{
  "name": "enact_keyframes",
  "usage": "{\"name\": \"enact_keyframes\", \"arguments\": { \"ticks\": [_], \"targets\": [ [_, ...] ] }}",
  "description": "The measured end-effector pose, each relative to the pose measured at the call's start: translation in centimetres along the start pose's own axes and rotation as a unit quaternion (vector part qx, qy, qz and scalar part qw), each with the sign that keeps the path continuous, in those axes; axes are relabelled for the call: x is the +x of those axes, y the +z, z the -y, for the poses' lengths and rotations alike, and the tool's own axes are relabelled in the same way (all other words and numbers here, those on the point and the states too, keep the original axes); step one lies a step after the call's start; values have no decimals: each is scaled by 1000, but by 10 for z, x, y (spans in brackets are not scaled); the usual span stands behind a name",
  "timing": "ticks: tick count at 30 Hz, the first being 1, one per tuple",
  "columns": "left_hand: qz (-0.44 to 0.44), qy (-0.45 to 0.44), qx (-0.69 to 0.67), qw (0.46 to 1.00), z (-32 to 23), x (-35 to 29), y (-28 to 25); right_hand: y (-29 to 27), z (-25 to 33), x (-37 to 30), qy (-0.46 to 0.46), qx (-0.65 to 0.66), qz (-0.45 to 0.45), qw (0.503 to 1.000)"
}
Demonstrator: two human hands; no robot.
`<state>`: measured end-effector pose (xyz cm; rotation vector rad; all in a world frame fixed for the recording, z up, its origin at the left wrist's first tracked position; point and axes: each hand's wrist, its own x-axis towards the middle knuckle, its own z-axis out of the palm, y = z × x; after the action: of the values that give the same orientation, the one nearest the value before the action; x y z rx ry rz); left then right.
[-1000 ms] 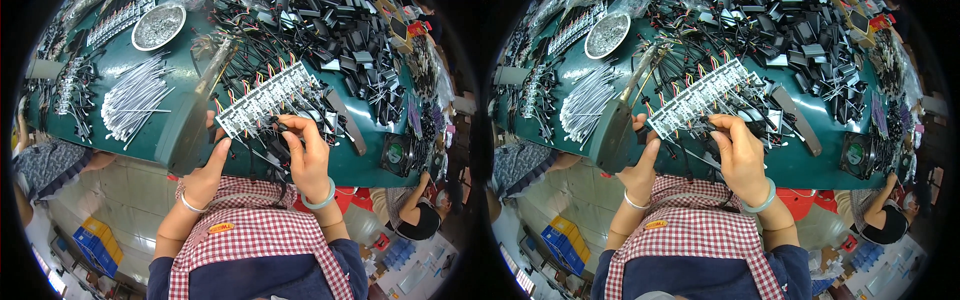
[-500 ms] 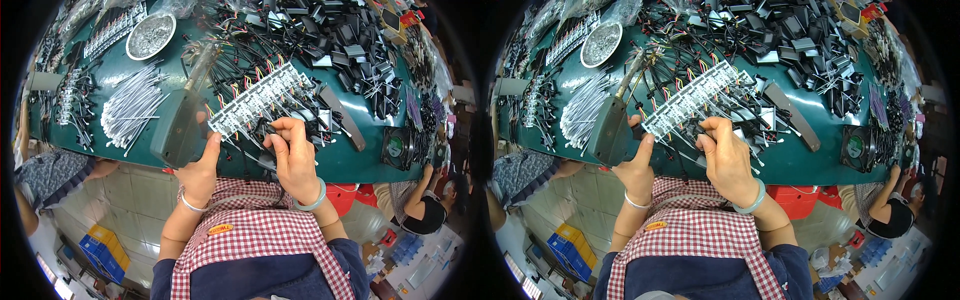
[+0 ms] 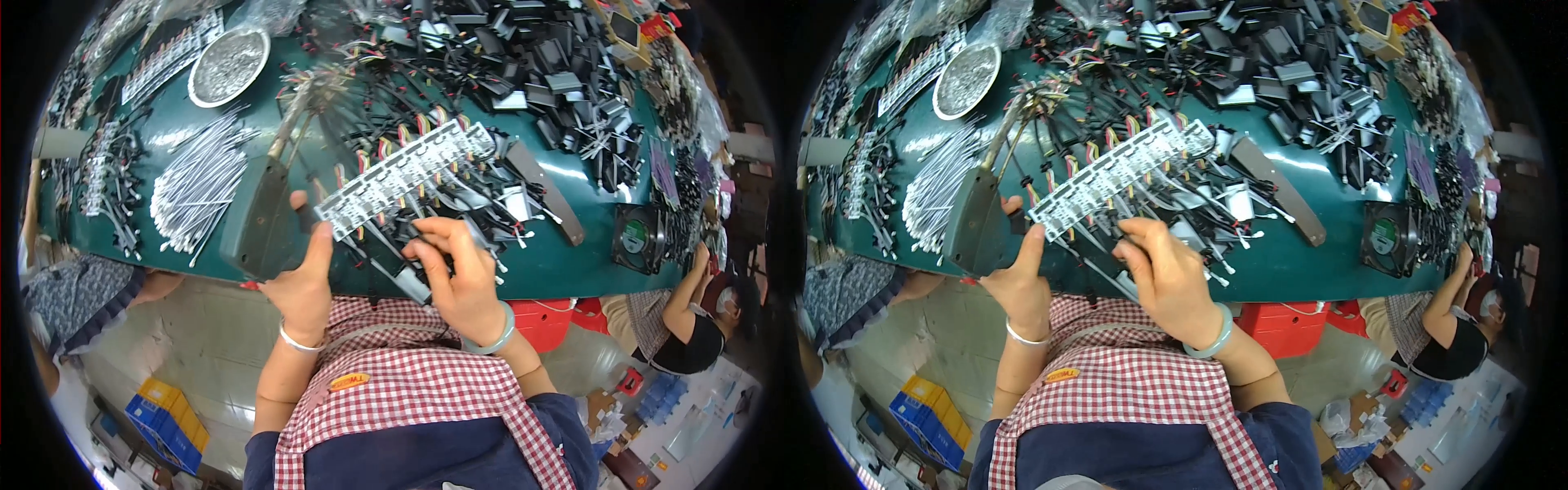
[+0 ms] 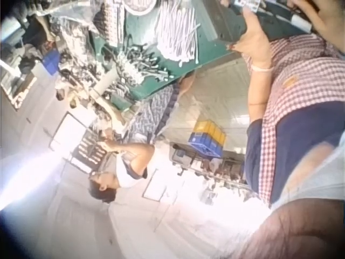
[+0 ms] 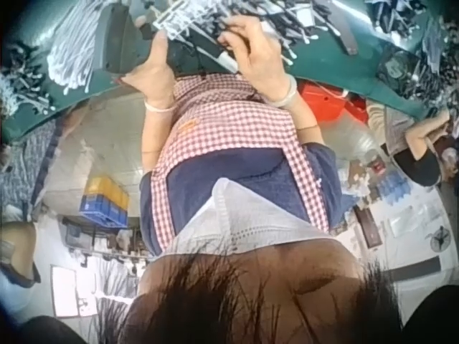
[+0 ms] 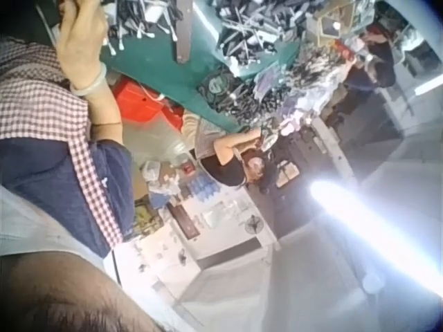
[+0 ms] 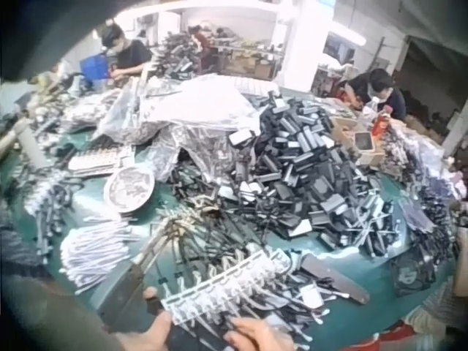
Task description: The person solders wires onto circuit boards using a handheld soldering tool, handling and positioning the wires and circuit boards on the table by hand.
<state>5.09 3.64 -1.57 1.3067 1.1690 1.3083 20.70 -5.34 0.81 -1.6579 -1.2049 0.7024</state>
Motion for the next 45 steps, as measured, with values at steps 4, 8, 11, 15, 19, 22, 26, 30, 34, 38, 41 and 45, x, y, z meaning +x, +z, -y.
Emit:
{"name": "enact_keyframes", "arguments": {
  "ticks": [4,8,11,15,19,22,26,30,34,38,41,45],
  "targets": [
    [-7,-7,-1,1000,-1,-1,-3,6,-5,-4,-30,-11,-7,999],
    [-11,-3,-19,1000,4,0,-2,8,-4,-5,-58,-24,-26,998],
    [-13,-2,-29,999,5,0,-2,4,0,-5,-47,-15,-15,999],
    [-20,-22,-23,999,3,0,-2,-12,-6,8,-139,-91,-49,985],
    [-27,-21,-47,998,2,1,0,-42,-18,34,-155,-213,-175,949],
    [-23,-17,-54,998,1,0,0,-66,-24,62,-158,-261,-148,941],
    [-16,-15,-32,999,1,-1,-1,-71,-25,91,-82,-196,-17,977],
    [-10,4,-13,1000,5,-3,-3,-63,-30,100,-42,-141,34,989],
    [-12,17,-4,1000,6,-4,-3,-56,-31,98,-52,-152,19,987],
    [-13,18,20,1000,7,0,-3,-56,-30,97,-50,-118,0,992],
    [-16,25,34,999,10,0,-3,-57,-25,98,-76,-119,-7,990],
    [-24,24,20,999,4,-1,2,-59,-19,99,-91,-111,-22,989]
  ]
}}
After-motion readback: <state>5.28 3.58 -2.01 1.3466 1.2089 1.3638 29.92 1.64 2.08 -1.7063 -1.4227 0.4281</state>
